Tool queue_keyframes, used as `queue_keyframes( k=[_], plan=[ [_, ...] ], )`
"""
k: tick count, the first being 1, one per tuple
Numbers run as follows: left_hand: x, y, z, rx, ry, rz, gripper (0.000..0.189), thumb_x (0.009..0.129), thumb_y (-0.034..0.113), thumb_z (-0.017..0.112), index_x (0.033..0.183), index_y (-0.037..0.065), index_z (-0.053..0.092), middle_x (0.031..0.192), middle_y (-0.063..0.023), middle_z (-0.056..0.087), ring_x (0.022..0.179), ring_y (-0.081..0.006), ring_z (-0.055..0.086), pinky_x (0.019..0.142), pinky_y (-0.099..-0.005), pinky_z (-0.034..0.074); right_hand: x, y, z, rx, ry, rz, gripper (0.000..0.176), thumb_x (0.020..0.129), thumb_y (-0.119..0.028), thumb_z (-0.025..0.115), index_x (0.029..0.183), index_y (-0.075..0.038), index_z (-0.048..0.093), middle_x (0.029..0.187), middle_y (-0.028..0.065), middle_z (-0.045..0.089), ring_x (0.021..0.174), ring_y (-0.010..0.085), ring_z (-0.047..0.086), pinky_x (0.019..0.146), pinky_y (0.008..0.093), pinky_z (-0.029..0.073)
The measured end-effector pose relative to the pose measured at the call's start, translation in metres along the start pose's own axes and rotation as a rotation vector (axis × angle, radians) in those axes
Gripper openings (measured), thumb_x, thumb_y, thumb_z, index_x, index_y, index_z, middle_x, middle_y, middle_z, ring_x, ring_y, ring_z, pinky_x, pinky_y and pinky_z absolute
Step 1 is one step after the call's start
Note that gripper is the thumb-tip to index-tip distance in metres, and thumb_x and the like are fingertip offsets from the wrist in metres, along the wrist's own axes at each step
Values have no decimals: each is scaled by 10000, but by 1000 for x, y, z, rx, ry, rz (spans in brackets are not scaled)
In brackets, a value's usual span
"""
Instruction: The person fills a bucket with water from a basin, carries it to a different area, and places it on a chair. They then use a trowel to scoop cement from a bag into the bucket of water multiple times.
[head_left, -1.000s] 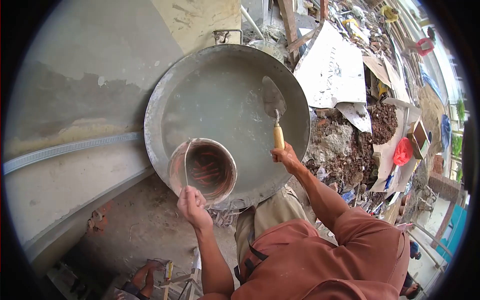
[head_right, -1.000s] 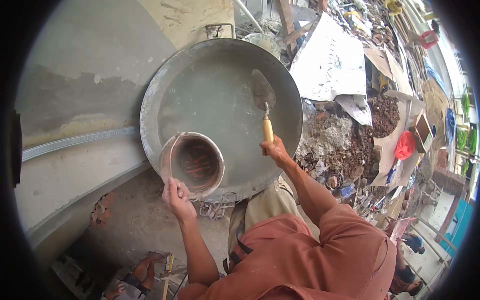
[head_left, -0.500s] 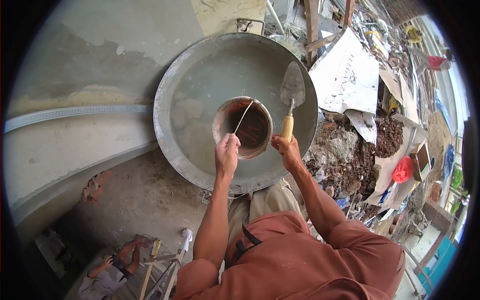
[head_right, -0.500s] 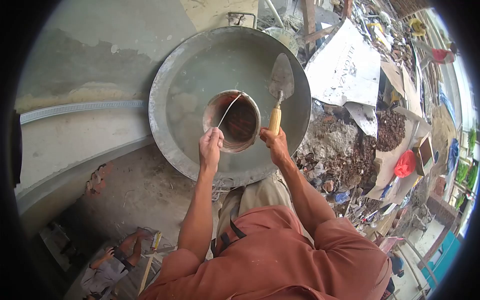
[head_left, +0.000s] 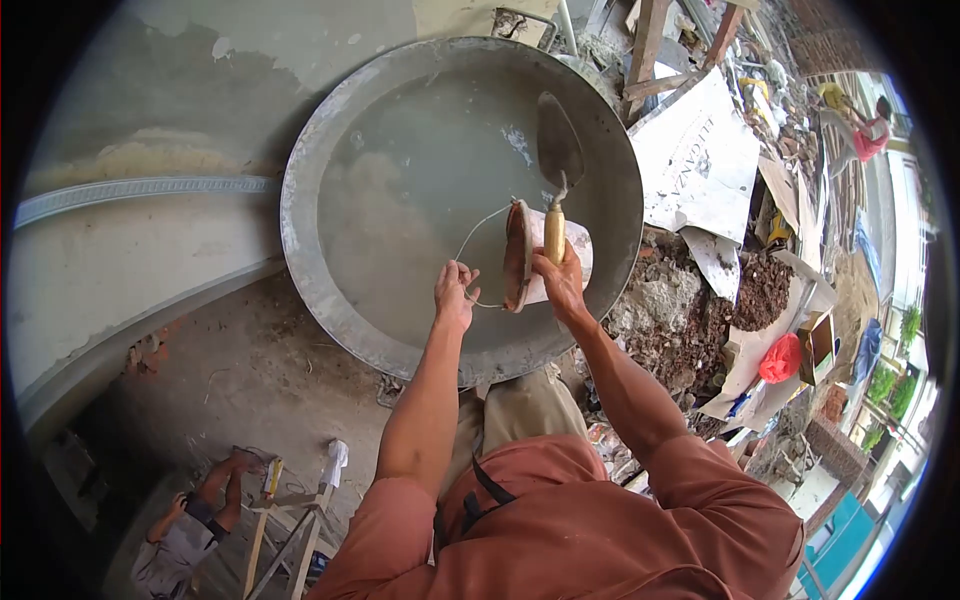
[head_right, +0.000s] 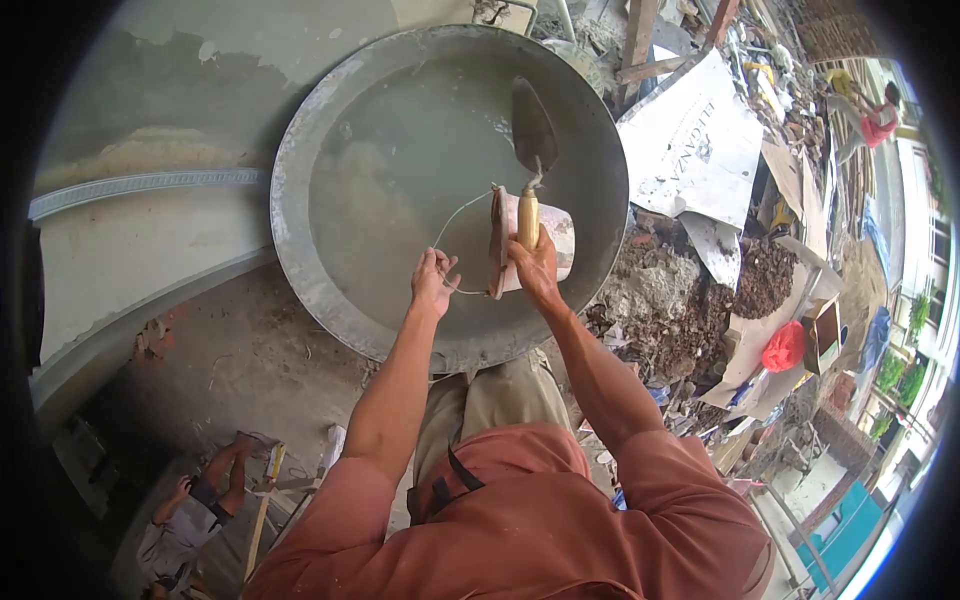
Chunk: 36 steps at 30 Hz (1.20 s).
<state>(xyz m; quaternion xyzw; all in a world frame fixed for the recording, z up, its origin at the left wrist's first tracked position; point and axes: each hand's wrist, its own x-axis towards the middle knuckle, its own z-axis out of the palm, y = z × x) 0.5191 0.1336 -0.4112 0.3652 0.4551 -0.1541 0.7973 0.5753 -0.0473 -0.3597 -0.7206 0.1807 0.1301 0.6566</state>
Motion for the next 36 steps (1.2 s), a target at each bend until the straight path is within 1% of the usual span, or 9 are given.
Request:
queue_keyframes(
  k=[4,6,12,14,17,19,22,30,36],
  plan=[
    [5,-21,-16,-122,95,-50,237,994,392,416,859,216,498,802,48,485,1149,-153,504,999,-521,263,16,27,25,-161,-96,39,231,762,-137,618,947,-11,557,775,51,588,680,135,555,625,287,471],
    [5,-23,-26,-144,128,-46,234,994,388,418,862,214,501,811,44,492,1172,-160,500,1014,-537,245,19,43,43,12,-171,91,252,759,-126,615,976,-16,549,809,36,583,701,129,543,637,279,463],
    [-3,-14,-57,-54,150,11,252,990,345,443,854,155,537,810,21,518,936,-137,567,984,-392,329,18,66,71,232,-212,275,263,749,-81,606,994,-13,538,835,31,562,732,117,523,664,266,448],
    [-4,-13,-63,-20,-7,162,233,988,279,454,852,117,551,736,20,466,864,-135,553,909,-308,407,18,60,63,230,-194,261,256,746,-82,605,983,-15,535,834,34,559,728,119,521,659,267,445],
    [-35,3,-37,56,-25,229,230,976,222,471,820,80,563,706,22,441,741,-112,499,802,-238,432,19,54,26,222,-144,228,241,741,-83,604,961,-19,528,832,41,554,720,123,517,648,267,439],
    [-59,9,-17,156,-37,240,225,972,216,475,823,76,567,709,22,444,742,-110,494,799,-255,431,18,53,-4,69,-165,260,320,772,-82,606,1056,-11,478,903,84,580,815,180,609,790,349,521],
    [-93,15,13,313,-9,266,235,963,222,487,810,67,572,725,15,464,736,-103,479,771,-276,423,-4,33,-21,142,-113,360,324,776,-94,606,1057,-17,465,900,83,583,820,187,617,784,352,526],
    [-166,49,28,527,-11,348,257,954,267,495,807,71,573,691,26,461,685,-75,452,634,-232,356,-70,-21,-24,180,-111,324,344,783,-106,598,1080,1,460,941,86,591,835,190,611,843,359,522],
    [-189,54,25,624,-51,357,268,947,274,517,805,54,572,645,35,440,621,-58,425,555,-234,339,-107,-68,-11,107,-55,259,308,739,-112,606,998,19,505,863,70,562,769,174,582,783,342,530]
  ],
)
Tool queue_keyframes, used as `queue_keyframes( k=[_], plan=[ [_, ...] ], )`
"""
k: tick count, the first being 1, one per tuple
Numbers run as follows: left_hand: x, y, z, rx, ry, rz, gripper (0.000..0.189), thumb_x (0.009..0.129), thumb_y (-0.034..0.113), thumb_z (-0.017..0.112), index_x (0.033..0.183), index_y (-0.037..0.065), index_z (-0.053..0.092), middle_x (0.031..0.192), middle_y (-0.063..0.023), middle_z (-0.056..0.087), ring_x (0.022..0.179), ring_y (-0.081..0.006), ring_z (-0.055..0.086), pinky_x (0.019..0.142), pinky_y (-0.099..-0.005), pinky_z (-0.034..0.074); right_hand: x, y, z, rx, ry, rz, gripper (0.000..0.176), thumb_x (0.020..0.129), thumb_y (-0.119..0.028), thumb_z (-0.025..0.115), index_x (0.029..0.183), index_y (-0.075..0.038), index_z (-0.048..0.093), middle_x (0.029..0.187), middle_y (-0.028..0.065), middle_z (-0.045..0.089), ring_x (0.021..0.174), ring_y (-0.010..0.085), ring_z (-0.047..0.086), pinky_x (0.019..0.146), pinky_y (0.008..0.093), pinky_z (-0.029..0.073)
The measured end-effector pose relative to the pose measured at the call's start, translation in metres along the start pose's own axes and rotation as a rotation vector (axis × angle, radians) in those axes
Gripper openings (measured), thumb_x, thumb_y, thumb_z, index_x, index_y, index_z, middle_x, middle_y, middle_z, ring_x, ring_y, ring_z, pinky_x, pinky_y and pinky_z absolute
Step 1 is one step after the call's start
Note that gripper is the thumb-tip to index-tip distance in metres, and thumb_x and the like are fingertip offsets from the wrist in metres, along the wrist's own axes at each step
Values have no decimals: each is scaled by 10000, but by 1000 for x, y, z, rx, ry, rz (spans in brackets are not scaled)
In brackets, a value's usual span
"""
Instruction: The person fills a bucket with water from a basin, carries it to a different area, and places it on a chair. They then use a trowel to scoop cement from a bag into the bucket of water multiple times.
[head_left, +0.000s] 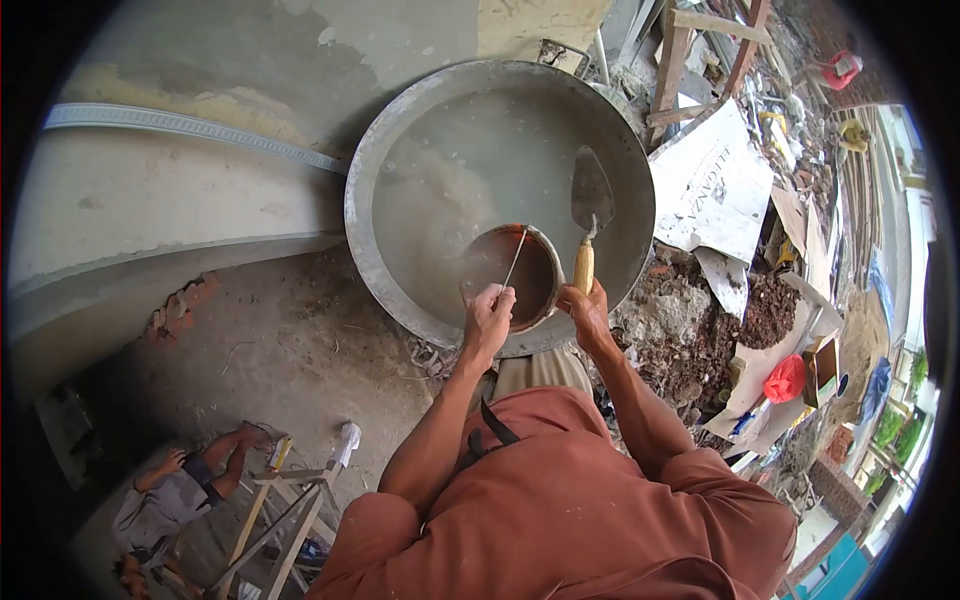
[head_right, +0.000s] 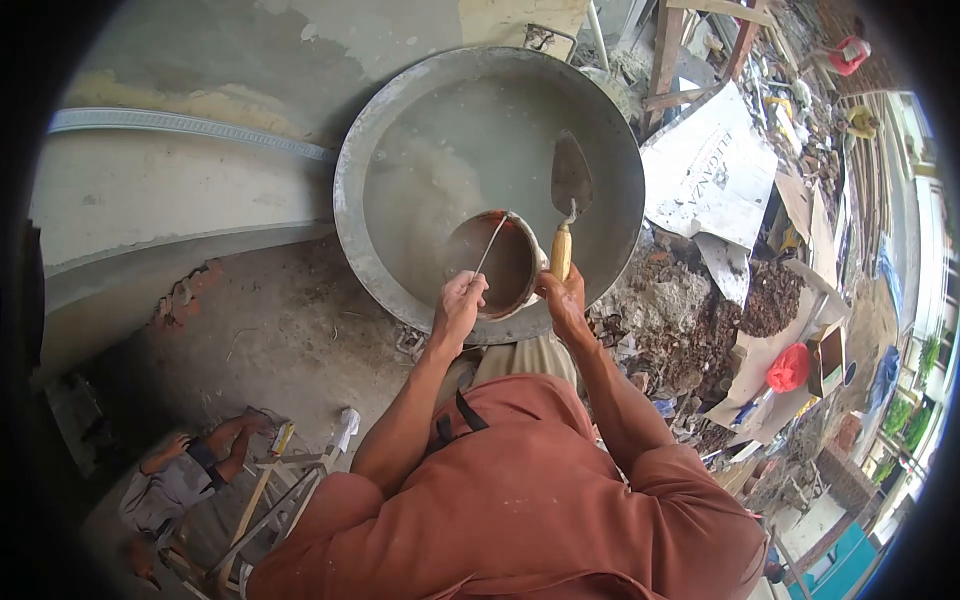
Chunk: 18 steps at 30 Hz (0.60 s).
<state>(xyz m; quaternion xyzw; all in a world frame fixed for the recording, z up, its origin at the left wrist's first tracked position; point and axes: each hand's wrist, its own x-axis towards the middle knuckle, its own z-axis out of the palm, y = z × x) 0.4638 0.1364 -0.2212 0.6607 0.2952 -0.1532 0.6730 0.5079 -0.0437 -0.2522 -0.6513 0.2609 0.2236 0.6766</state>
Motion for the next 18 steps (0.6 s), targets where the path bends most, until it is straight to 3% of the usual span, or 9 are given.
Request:
queue_keyframes(
  k=[2,18],
  plan=[
    [-8,7,-3,-1,-17,35,272,947,276,525,803,50,575,646,32,444,611,-52,411,539,-234,328,-6,1,-1,-5,-42,-21,307,763,-121,610,1021,6,502,928,72,569,815,172,590,806,340,529],
    [-18,17,-6,3,-153,157,272,947,268,552,783,51,558,679,37,474,614,-41,417,527,-222,323,-43,-41,9,42,30,-88,300,760,-63,618,1007,59,497,903,121,575,807,214,620,778,343,553]
  ],
)
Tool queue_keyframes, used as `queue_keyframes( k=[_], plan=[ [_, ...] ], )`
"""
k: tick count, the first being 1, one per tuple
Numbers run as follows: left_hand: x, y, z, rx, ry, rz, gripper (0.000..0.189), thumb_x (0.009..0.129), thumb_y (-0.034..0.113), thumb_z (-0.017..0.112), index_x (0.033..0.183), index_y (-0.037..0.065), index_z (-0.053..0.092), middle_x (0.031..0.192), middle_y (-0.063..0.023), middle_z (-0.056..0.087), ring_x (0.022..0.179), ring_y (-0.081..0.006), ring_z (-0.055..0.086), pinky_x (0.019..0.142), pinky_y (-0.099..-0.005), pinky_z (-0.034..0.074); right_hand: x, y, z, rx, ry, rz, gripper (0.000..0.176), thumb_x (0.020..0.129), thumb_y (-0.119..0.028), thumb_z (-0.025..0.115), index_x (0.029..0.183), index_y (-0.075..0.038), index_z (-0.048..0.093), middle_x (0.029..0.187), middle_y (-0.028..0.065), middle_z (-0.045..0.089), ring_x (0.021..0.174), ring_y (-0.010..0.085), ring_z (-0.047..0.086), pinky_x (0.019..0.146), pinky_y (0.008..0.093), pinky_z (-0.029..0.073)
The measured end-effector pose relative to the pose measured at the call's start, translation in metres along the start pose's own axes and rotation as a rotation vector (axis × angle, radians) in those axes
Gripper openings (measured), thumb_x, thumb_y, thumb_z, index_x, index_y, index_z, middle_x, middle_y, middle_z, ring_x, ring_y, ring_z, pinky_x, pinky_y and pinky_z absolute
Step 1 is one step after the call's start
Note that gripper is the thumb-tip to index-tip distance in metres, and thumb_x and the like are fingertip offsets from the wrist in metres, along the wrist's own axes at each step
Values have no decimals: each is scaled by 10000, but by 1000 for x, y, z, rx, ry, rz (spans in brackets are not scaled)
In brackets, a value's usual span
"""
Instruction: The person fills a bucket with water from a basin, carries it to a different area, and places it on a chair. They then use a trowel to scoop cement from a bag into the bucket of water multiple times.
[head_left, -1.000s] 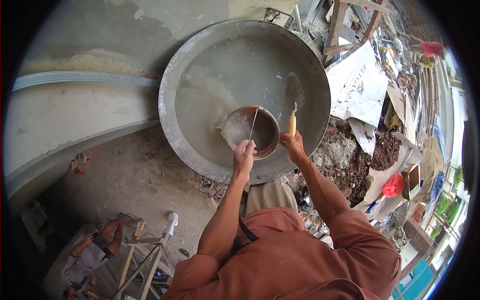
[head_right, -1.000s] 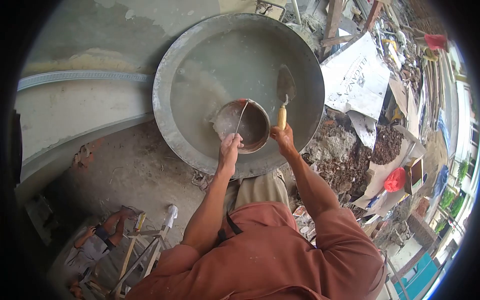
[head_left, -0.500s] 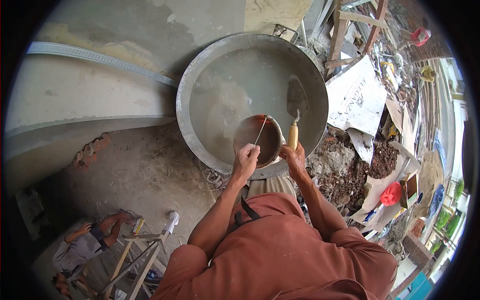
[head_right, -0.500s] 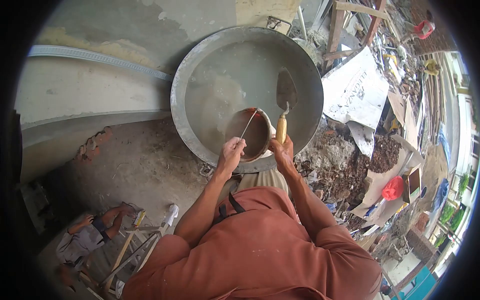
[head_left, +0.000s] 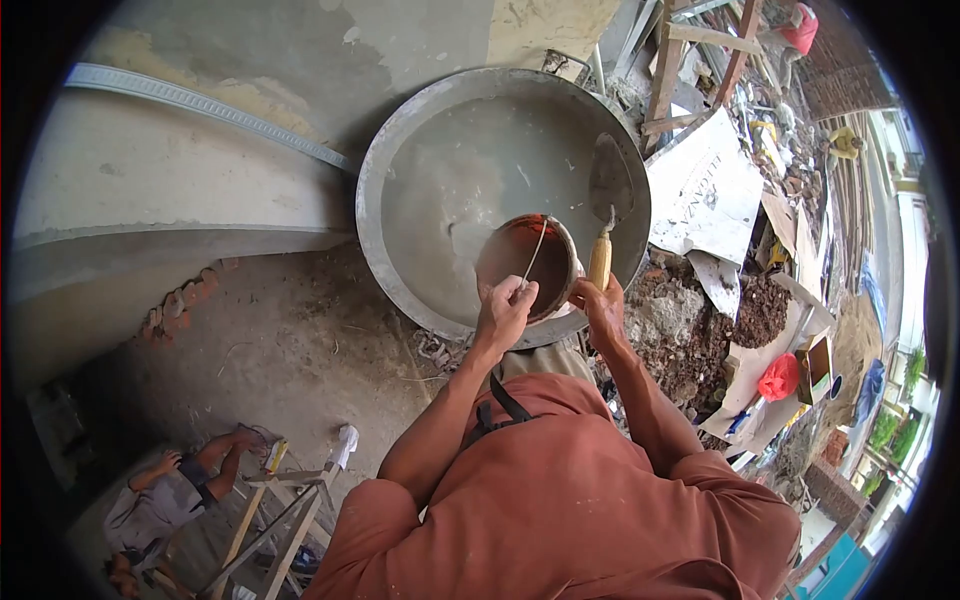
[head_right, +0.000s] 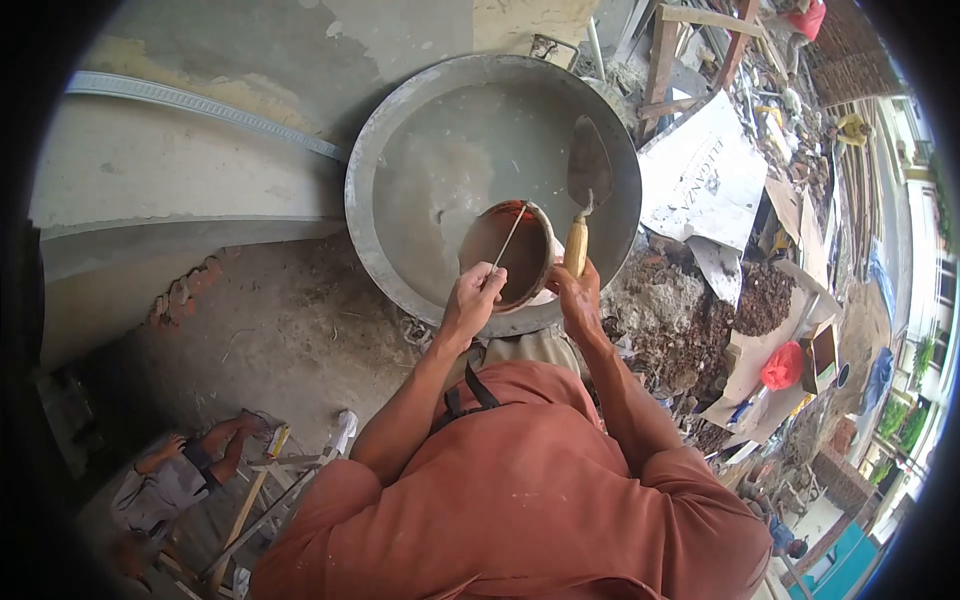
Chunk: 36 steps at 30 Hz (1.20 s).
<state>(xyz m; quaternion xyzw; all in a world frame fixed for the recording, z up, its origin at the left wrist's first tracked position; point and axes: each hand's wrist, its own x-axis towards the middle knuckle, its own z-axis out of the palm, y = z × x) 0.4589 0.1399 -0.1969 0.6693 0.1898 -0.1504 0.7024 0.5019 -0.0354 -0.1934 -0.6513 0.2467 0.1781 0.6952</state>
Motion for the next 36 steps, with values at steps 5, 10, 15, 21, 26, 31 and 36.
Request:
queue_keyframes(
  k=[5,10,15,21,26,31,36],
  plan=[
    [0,7,-5,25,-16,21,265,947,267,553,790,54,569,652,43,468,578,-28,390,500,-216,297,-8,-7,7,47,20,-36,287,762,-43,618,1000,59,493,892,115,573,806,216,624,767,339,562],
    [-9,33,-4,24,-19,42,264,951,276,544,810,56,581,639,48,466,556,-21,376,488,-211,283,-10,-6,0,65,9,-82,288,765,-46,611,1009,58,498,905,113,578,802,207,623,751,332,561],
    [-22,59,-11,-79,-44,63,284,968,269,503,838,33,589,661,28,468,615,-48,409,578,-212,338,-10,-4,-21,-1,22,-67,297,771,-56,608,1028,48,501,915,105,585,817,196,618,790,339,546],
    [-50,92,-1,-229,-86,116,291,980,247,476,818,29,579,656,44,405,624,-61,388,603,-221,348,-24,-13,-27,78,-27,-32,330,776,-69,612,1059,49,490,945,124,610,816,201,620,830,342,536],
    [-61,106,1,-280,6,132,303,984,248,471,787,42,573,642,57,371,600,-42,342,565,-212,311,-29,-14,-19,157,-121,-14,354,777,-82,616,1063,62,465,930,140,615,841,213,639,833,342,551],
    [-49,104,-21,-288,121,120,326,983,245,472,739,50,566,593,81,310,555,-34,290,528,-210,269,-42,-32,6,154,-154,-33,346,789,-89,610,1067,58,466,970,154,613,826,202,635,845,342,551],
    [-46,85,-31,-334,150,83,312,982,214,468,733,53,564,600,74,328,556,-38,303,534,-205,289,-42,-41,25,139,-160,-67,310,768,-39,626,1017,58,469,918,140,605,787,199,647,808,332,568]
  ],
)
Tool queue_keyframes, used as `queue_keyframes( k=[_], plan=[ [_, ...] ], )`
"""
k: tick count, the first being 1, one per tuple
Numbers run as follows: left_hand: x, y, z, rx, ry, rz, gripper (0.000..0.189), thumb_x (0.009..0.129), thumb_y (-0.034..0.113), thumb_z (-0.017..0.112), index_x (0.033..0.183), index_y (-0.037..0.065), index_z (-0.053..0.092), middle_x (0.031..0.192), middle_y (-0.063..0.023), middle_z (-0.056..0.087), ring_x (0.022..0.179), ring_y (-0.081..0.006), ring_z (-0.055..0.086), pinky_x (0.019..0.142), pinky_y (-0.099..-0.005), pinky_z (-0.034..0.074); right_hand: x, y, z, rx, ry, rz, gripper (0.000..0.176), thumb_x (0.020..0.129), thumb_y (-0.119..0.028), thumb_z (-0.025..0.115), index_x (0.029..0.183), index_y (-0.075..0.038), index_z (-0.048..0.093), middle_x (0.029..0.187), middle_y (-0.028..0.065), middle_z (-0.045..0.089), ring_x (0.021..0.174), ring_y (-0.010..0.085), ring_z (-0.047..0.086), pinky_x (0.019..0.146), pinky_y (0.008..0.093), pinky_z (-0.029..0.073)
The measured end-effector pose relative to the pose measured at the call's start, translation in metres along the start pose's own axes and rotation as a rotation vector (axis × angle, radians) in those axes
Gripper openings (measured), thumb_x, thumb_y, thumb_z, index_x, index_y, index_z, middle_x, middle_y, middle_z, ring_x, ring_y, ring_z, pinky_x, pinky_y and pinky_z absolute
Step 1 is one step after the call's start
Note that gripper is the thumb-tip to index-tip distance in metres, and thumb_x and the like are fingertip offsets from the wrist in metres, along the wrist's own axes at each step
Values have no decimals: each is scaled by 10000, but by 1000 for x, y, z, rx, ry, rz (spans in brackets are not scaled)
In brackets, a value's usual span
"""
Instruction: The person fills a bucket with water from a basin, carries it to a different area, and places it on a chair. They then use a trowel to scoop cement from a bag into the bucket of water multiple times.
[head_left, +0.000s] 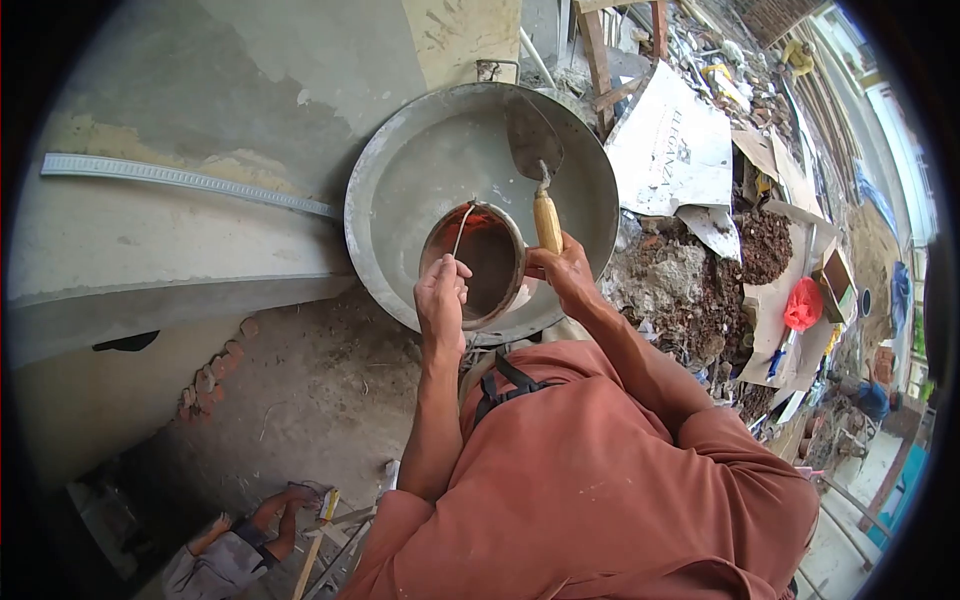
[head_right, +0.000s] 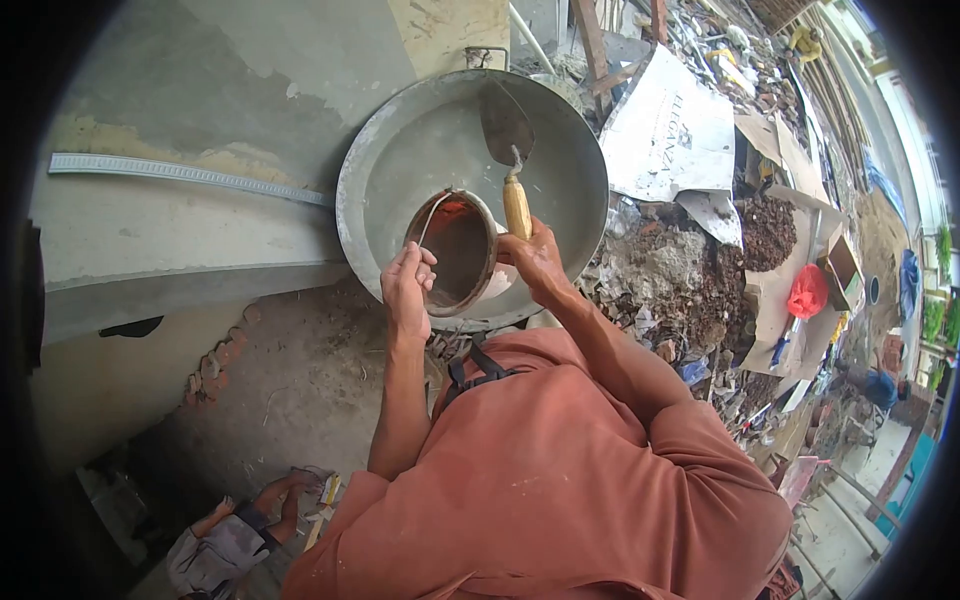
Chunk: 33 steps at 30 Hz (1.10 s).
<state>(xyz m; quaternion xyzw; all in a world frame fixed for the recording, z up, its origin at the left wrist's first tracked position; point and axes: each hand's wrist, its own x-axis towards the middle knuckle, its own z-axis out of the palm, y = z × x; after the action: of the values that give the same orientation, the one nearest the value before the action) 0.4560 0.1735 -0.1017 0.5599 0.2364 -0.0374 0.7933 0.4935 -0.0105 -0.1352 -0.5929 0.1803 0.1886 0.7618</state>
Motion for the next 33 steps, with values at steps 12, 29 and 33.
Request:
queue_keyframes(
  k=[12,29,33],
  plan=[
    [-9,-22,8,-85,-43,-34,309,994,222,457,765,42,562,625,52,361,595,-59,351,567,-213,322,3,-5,-2,-62,99,-42,363,738,-41,585,1064,91,496,876,120,590,771,193,636,720,313,548],
    [0,-24,10,-55,-134,-41,276,989,214,458,842,14,578,633,35,410,616,-77,397,610,-231,357,6,-2,-20,-20,101,-45,415,757,-50,584,1140,70,479,901,124,592,776,187,627,713,303,540],
    [3,-15,13,-152,-119,-68,270,982,235,481,854,12,567,657,28,424,619,-68,386,597,-234,347,13,9,-43,-46,83,-103,418,760,-61,609,1139,61,482,886,111,594,799,176,630,742,305,538]
  ],
)
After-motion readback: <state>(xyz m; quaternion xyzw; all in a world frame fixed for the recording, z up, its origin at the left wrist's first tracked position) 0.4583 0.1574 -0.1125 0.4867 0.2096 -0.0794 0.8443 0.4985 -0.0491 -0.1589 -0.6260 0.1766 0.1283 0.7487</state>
